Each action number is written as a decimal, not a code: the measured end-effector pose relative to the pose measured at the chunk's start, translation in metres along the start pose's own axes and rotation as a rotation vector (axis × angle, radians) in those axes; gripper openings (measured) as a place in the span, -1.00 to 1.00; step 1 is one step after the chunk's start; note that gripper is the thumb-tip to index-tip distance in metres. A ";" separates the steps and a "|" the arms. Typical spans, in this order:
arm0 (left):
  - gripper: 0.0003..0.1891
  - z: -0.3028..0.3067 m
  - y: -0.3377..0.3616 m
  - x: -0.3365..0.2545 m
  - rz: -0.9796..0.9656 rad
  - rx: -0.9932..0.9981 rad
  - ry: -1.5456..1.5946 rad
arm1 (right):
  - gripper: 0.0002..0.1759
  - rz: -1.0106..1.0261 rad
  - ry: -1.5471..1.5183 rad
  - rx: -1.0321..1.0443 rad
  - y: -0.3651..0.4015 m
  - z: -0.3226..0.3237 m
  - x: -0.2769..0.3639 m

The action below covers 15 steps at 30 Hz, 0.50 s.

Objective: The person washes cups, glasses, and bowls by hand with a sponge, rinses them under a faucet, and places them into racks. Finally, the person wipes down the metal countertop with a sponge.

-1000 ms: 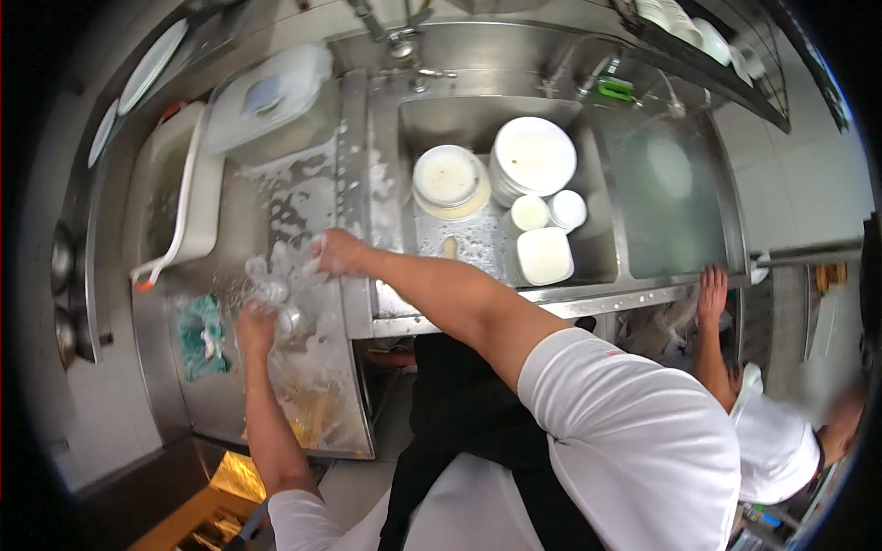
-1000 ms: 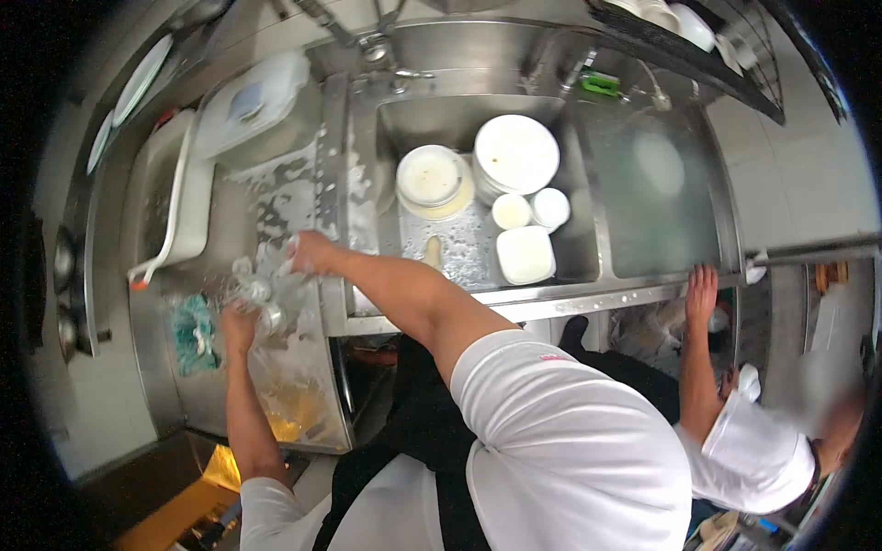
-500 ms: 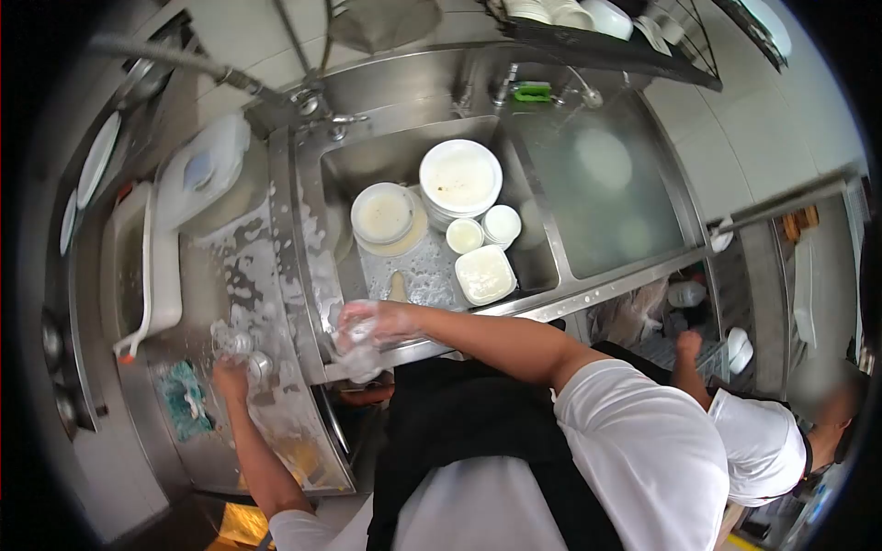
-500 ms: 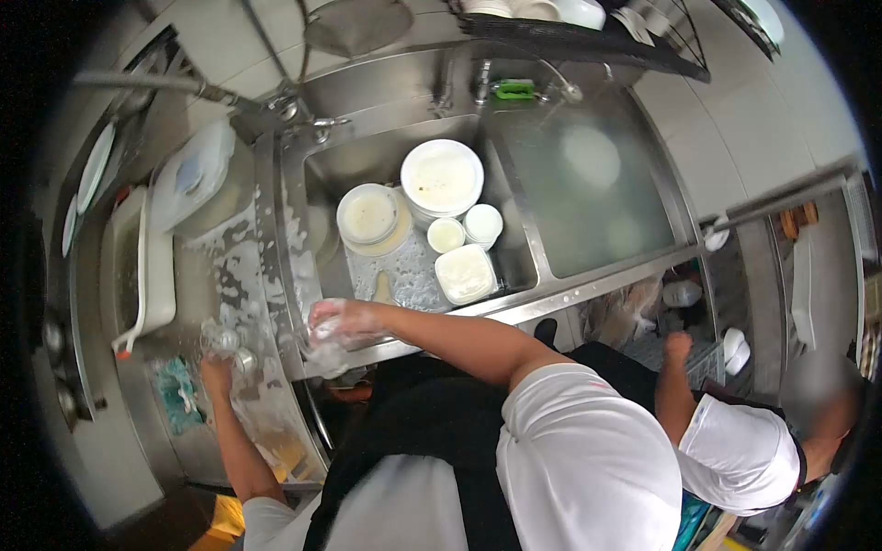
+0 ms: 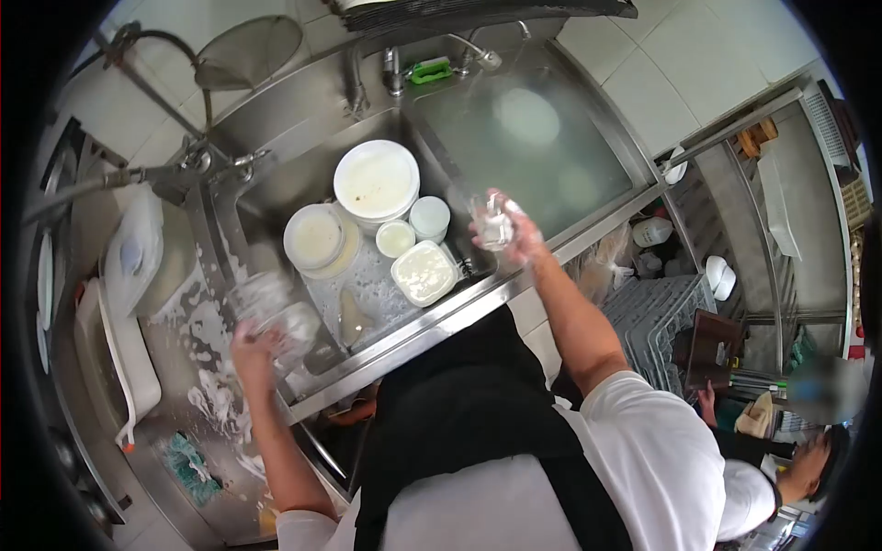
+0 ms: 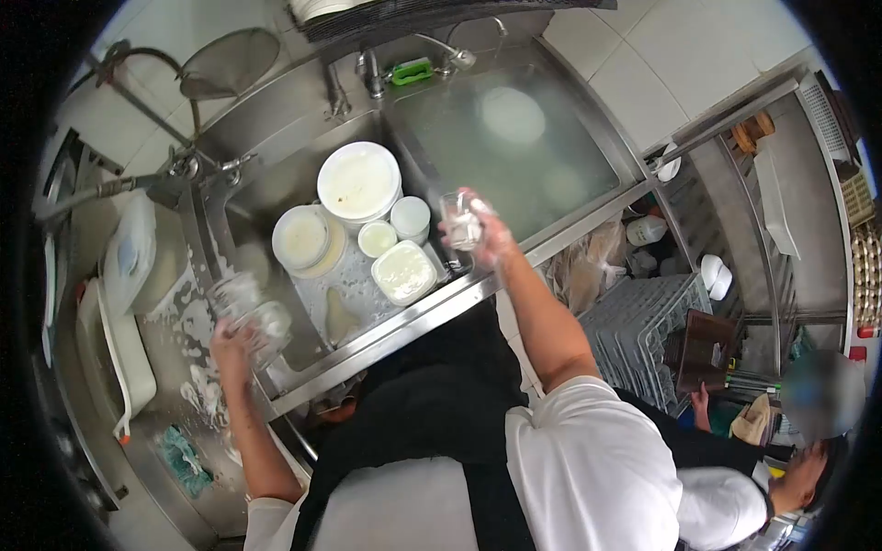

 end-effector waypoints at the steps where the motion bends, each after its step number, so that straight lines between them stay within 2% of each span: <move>1: -0.70 -0.039 -0.008 -0.005 -0.022 0.108 0.018 | -0.41 0.047 0.058 -0.068 -0.011 0.031 0.020; 2: -0.70 -0.083 -0.003 -0.025 -0.045 0.191 0.029 | -0.41 0.048 0.052 -0.070 -0.022 0.047 0.033; 4: -0.70 -0.176 0.008 -0.053 -0.066 0.329 0.031 | -0.40 0.105 0.504 -0.182 -0.044 0.102 0.074; 5: -0.71 -0.222 0.010 -0.060 -0.066 0.384 0.020 | -0.31 0.234 0.608 -0.140 -0.066 0.143 0.085; 6: -0.73 -0.300 0.009 -0.066 -0.074 0.434 -0.060 | -0.31 0.215 0.575 -0.183 -0.080 0.192 0.107; 8: -0.74 -0.388 0.010 -0.074 -0.075 0.478 -0.149 | -0.19 0.095 1.417 0.008 -0.108 0.213 0.126; 9: -0.75 -0.428 0.014 -0.086 -0.179 0.494 -0.262 | -0.30 0.015 1.566 0.040 -0.120 0.232 0.129; 10: -0.75 -0.466 0.018 -0.096 -0.282 0.511 -0.374 | -0.30 -0.004 1.543 0.040 -0.131 0.255 0.133; 12: -0.72 -0.532 0.006 -0.090 -0.262 0.541 -0.431 | -0.30 -0.542 1.865 0.265 -0.142 0.326 0.105; 14: -0.69 -0.586 -0.015 -0.075 -0.249 0.554 -0.467 | -0.29 -0.531 1.813 0.288 -0.149 0.348 0.117; 15: -0.65 -0.608 -0.026 -0.072 -0.370 0.483 -0.619 | -0.29 -0.516 1.774 0.295 -0.158 0.349 0.120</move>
Point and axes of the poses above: each hand's wrist, its own y-axis away from the middle knuckle, its own z-axis out of the back of the hand, x = y × z, the point moved 10 cm from there along -y, towards the middle knuckle, and after that the axes turned 10 degrees about z, right-handed, at the moved point
